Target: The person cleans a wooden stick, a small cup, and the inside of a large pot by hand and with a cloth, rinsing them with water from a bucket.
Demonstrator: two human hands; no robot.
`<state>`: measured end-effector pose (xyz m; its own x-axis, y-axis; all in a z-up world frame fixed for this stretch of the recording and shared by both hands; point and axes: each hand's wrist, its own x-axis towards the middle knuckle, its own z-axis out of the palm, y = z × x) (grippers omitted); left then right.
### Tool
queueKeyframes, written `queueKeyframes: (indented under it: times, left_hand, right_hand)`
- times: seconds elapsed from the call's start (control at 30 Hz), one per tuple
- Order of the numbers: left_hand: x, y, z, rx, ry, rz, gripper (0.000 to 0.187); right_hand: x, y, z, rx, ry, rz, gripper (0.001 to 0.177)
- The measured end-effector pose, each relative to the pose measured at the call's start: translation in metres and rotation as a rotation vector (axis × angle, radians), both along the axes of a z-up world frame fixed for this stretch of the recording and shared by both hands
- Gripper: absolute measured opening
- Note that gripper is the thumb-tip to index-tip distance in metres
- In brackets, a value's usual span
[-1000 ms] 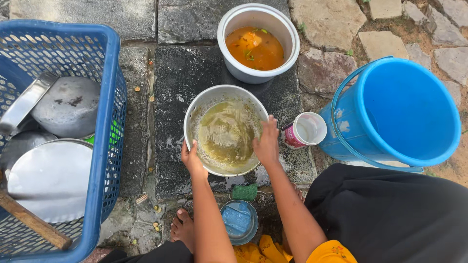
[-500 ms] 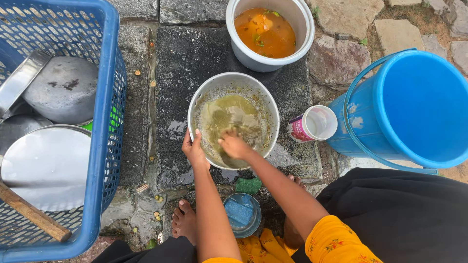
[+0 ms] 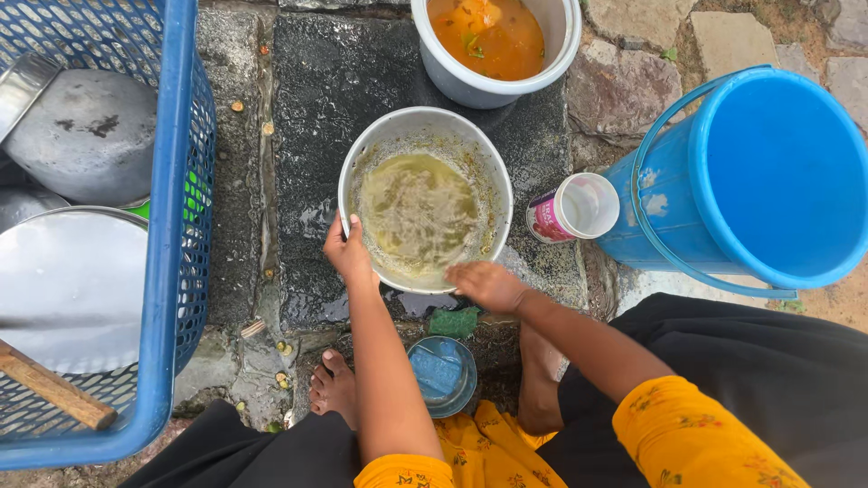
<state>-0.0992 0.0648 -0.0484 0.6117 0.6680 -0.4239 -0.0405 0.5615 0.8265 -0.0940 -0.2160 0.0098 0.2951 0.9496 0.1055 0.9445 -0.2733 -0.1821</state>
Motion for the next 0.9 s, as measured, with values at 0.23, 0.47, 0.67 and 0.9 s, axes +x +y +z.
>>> queueKeyframes:
  times: [0.23, 0.47, 0.67, 0.9]
  left_hand:
    - [0.0, -0.001, -0.008, 0.061, -0.032, -0.027, 0.04]
    - [0.009, -0.003, 0.019, 0.156, -0.047, -0.14, 0.039]
    - [0.011, -0.003, 0.023, 0.139, 0.065, -0.085, 0.039]
    - [0.008, 0.0, 0.003, 0.101, 0.032, -0.024, 0.04]
  right_hand:
    - [0.072, -0.02, 0.014, -0.3, 0.092, 0.038, 0.045]
    - [0.043, 0.071, -0.028, -0.855, 0.439, -0.795, 0.064]
    - [-0.015, 0.156, -0.057, 0.17, 0.301, -0.786, 0.055]
    - [-0.061, 0.097, -0.017, 0.125, 0.198, -0.425, 0.041]
